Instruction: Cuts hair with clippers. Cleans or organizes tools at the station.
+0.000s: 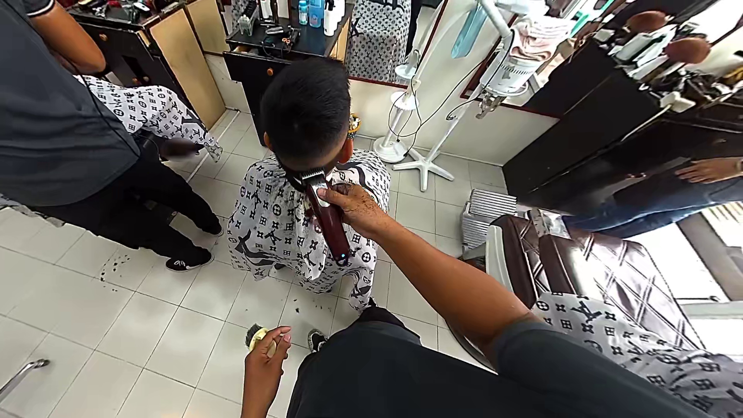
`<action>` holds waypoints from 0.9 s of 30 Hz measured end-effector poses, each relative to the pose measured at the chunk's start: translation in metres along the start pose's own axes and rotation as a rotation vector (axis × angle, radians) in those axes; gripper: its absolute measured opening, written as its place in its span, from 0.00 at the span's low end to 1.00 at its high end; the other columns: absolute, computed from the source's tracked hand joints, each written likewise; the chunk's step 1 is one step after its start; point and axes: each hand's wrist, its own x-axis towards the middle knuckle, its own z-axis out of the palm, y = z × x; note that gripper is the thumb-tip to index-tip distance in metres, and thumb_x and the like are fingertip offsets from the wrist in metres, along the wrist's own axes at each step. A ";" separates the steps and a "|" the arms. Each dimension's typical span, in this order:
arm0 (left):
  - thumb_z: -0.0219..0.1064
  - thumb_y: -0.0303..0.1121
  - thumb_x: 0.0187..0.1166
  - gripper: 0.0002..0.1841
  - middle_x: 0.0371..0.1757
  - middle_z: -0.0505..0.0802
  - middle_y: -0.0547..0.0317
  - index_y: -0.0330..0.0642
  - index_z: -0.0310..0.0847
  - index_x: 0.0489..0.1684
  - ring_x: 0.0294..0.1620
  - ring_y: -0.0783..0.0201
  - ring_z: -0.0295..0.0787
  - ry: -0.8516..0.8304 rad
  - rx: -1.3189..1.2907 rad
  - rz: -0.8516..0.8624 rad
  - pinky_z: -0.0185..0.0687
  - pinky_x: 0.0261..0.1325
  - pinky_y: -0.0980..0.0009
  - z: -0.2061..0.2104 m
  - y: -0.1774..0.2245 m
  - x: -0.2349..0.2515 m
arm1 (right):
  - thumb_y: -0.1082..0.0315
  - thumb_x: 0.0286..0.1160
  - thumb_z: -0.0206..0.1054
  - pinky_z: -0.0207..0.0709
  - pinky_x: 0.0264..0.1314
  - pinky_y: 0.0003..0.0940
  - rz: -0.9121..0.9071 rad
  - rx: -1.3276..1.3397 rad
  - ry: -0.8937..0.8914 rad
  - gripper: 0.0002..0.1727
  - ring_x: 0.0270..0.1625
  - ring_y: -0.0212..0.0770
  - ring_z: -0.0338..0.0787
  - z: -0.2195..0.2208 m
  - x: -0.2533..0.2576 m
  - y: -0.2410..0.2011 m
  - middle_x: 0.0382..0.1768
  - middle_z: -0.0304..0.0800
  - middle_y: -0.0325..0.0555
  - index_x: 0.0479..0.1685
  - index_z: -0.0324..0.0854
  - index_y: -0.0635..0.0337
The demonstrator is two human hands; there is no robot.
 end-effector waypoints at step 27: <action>0.66 0.33 0.81 0.15 0.40 0.96 0.63 0.43 0.83 0.63 0.30 0.72 0.91 -0.718 -0.126 0.431 0.86 0.26 0.76 0.020 0.258 0.180 | 0.32 0.62 0.76 0.85 0.27 0.30 0.091 0.467 -0.061 0.42 0.24 0.34 0.88 -0.085 -0.065 0.102 0.31 0.90 0.40 0.61 0.73 0.58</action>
